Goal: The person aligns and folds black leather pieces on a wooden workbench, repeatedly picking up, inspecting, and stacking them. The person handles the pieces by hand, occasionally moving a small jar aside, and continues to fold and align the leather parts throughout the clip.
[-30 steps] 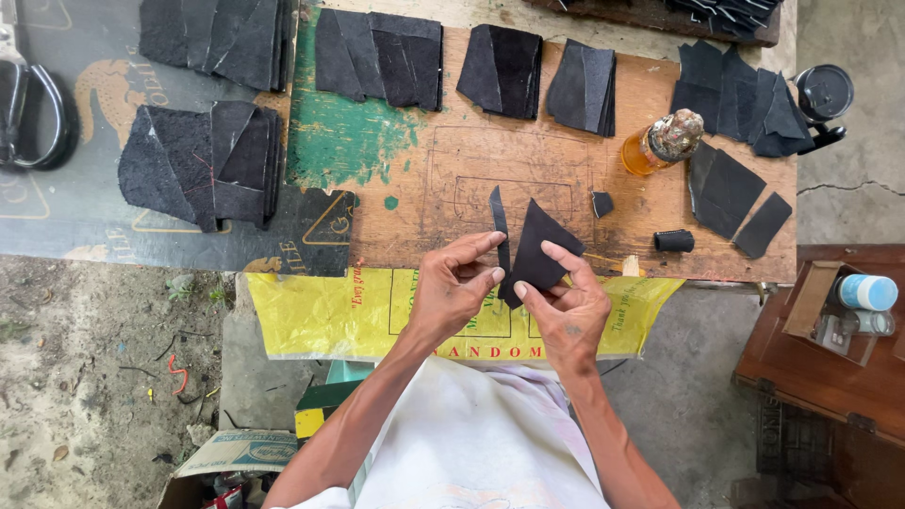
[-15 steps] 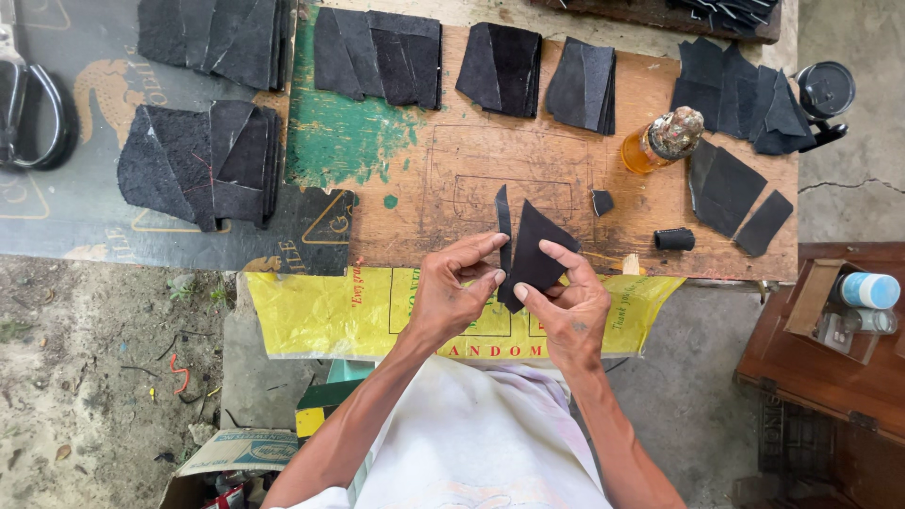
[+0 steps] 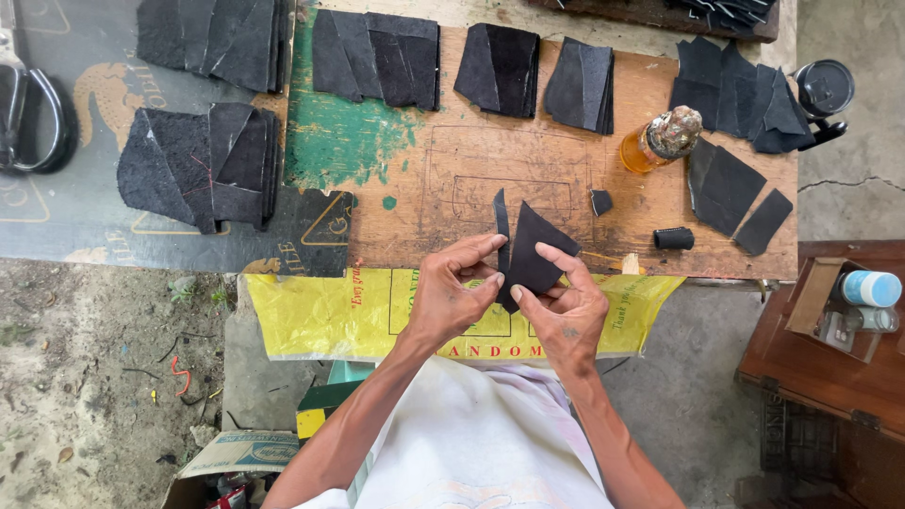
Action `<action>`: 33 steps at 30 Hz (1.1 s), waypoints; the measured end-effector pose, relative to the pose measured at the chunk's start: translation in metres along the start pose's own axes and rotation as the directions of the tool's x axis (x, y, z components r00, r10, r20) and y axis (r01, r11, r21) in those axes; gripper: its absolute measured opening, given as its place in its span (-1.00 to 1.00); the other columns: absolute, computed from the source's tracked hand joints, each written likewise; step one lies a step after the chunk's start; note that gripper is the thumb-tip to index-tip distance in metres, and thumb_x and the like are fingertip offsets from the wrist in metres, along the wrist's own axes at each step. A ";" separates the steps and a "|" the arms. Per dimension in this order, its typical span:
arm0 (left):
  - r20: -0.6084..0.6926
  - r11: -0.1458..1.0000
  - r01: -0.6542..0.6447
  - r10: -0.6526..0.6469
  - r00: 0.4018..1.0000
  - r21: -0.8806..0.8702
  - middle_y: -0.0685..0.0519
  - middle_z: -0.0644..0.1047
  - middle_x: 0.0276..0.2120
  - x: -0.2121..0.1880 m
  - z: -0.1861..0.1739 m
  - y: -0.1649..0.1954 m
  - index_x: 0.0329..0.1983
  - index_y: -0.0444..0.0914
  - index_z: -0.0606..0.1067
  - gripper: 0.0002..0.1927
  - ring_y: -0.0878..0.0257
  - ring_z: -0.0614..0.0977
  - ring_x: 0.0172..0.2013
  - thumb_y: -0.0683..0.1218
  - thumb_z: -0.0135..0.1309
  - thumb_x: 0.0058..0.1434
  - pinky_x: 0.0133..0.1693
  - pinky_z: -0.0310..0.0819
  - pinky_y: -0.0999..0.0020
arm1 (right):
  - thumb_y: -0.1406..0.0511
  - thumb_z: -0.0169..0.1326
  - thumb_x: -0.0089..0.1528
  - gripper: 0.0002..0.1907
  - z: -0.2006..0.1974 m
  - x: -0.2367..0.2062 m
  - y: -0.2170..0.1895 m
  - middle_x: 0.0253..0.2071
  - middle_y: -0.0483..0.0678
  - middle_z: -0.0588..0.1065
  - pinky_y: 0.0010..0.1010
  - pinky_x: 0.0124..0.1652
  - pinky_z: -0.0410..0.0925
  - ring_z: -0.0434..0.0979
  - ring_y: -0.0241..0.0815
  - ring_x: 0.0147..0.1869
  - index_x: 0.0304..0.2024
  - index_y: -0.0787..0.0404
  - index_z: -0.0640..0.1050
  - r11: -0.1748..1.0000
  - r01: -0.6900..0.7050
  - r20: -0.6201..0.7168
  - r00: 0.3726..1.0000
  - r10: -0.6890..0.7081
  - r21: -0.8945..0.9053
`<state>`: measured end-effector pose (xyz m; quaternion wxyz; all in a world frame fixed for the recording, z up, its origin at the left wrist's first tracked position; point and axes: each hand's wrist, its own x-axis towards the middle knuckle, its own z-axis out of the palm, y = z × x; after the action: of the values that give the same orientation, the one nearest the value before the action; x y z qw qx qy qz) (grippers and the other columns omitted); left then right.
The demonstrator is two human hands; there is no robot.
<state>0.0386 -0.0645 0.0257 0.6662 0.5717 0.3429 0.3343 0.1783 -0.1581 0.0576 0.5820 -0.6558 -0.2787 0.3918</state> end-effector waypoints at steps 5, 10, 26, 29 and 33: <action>0.016 1.000 0.024 -0.024 1.000 0.008 -0.16 0.56 0.16 0.000 0.000 0.006 0.23 -0.41 0.48 -0.45 0.32 0.71 -0.20 -0.37 0.18 0.11 -0.10 0.67 0.47 | 0.61 0.21 0.12 -0.37 -0.002 0.000 0.001 -0.15 0.07 0.61 -0.61 -0.20 0.51 0.62 -0.35 -0.17 0.25 0.36 0.42 0.999 -0.003 0.030 1.000 0.002 0.037; 0.066 0.986 0.106 -0.098 0.993 -0.132 -0.07 0.58 0.08 0.003 0.000 0.003 0.24 -0.41 0.49 -0.47 0.36 0.67 -0.16 -0.41 0.12 0.16 -0.07 0.62 0.51 | 0.59 0.22 0.14 -0.47 -0.010 0.008 0.005 -0.08 0.05 0.62 -0.62 -0.11 0.50 0.60 -0.36 -0.10 0.19 0.41 0.51 0.991 -0.089 0.092 0.993 0.080 0.100; 0.031 0.984 0.142 -0.139 0.990 -0.110 0.01 0.60 -0.01 0.002 -0.002 0.000 0.16 -0.41 0.54 -0.51 0.43 0.64 -0.27 -0.42 0.16 0.12 -0.25 0.58 0.58 | 0.58 0.24 0.12 -0.47 -0.001 0.004 0.000 -0.19 0.01 0.63 -0.66 -0.28 0.46 0.57 -0.40 -0.24 0.17 0.36 0.54 0.991 -0.125 0.054 0.991 0.123 0.042; 0.072 0.977 0.153 -0.144 0.987 -0.151 0.06 0.53 0.10 0.003 -0.005 0.000 0.16 -0.41 0.53 -0.50 0.41 0.63 -0.27 -0.44 0.13 0.10 -0.25 0.55 0.57 | 0.58 0.24 0.08 -0.41 -0.005 0.007 -0.003 -0.13 0.00 0.62 -0.65 -0.22 0.52 0.61 -0.41 -0.17 0.18 0.33 0.49 0.997 -0.074 0.108 0.991 0.072 0.006; 0.125 0.926 0.216 -0.186 0.975 -0.310 0.04 0.57 0.08 0.010 -0.010 -0.007 0.16 -0.42 0.54 -0.57 0.39 0.67 -0.05 -0.42 0.12 0.19 0.01 0.60 0.55 | 0.59 0.25 0.13 -0.47 -0.007 0.010 -0.001 -0.10 0.02 0.61 -0.65 -0.17 0.50 0.60 -0.39 -0.14 0.17 0.37 0.53 0.997 -0.054 0.101 0.994 0.047 0.060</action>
<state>0.0364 -0.0518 0.0172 0.7965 0.4325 0.3089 0.2884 0.1896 -0.1538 0.0566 0.5776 -0.6236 -0.2782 0.4472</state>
